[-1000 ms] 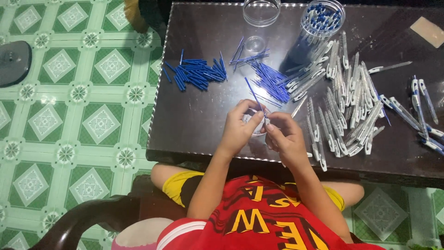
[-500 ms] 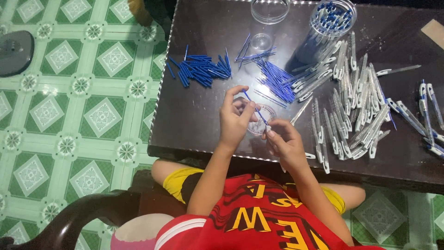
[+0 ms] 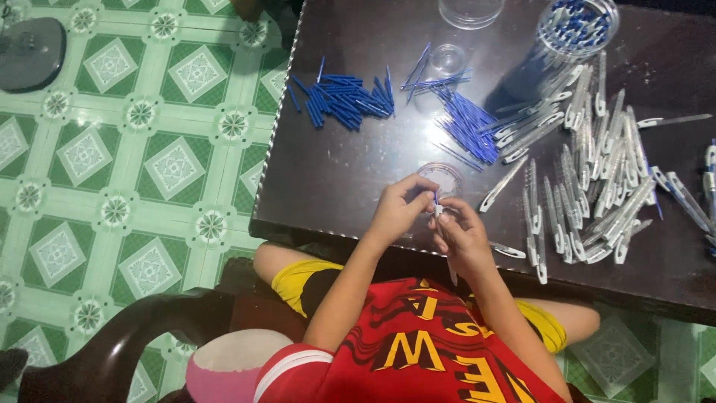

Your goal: The person sits at a table and assembles blue ballpoint pens by inserting refill cartridges into clear plastic casings. They pick up the components from piles on the table, insert the refills, and place the completed pens into a clear container.

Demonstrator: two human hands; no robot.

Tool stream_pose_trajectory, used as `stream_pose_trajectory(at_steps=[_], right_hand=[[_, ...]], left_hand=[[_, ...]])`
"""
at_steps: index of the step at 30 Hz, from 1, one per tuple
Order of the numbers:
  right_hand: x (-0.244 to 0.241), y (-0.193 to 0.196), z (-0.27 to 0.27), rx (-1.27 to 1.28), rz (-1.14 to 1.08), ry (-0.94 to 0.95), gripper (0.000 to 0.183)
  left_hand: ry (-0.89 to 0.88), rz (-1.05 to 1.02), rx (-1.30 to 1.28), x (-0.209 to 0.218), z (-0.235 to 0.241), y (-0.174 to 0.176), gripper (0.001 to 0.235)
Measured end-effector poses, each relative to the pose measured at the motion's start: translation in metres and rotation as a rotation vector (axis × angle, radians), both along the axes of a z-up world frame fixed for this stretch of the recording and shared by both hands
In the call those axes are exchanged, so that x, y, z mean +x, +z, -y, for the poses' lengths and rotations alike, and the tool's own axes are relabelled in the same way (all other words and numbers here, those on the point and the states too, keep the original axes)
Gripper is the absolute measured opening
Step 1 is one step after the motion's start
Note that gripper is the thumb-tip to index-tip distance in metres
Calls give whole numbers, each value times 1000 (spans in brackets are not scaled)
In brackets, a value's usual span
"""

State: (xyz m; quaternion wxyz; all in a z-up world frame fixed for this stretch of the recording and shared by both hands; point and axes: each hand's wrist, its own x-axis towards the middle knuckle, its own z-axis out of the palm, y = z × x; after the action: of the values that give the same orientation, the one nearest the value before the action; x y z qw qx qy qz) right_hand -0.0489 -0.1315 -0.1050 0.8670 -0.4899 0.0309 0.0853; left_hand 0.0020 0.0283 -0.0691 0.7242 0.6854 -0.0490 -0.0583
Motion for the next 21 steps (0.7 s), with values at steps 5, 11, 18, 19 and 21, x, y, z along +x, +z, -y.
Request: stream_pose_trajectory(at_steps=[5,11,18,19,21], right_hand=[[2,-1,-8,-46,-46,20,29],[-6,-3,-1,-58,-128,-49,30],[-1,-4,5,-54,-130,-73,29],[-1,-1,3,-53,-135,-71,29],[-2,4,-1,-61,-132,-57,29]], left_hand=[[316,-7,125,54,-63,-44,15],[751,17,821,161,-163,-80,28],[536,-186,1102,163,-174,-85,19],[535,-192,1105,163,-178,-89,19],[522,-208,1078,163,-187,-96,23]])
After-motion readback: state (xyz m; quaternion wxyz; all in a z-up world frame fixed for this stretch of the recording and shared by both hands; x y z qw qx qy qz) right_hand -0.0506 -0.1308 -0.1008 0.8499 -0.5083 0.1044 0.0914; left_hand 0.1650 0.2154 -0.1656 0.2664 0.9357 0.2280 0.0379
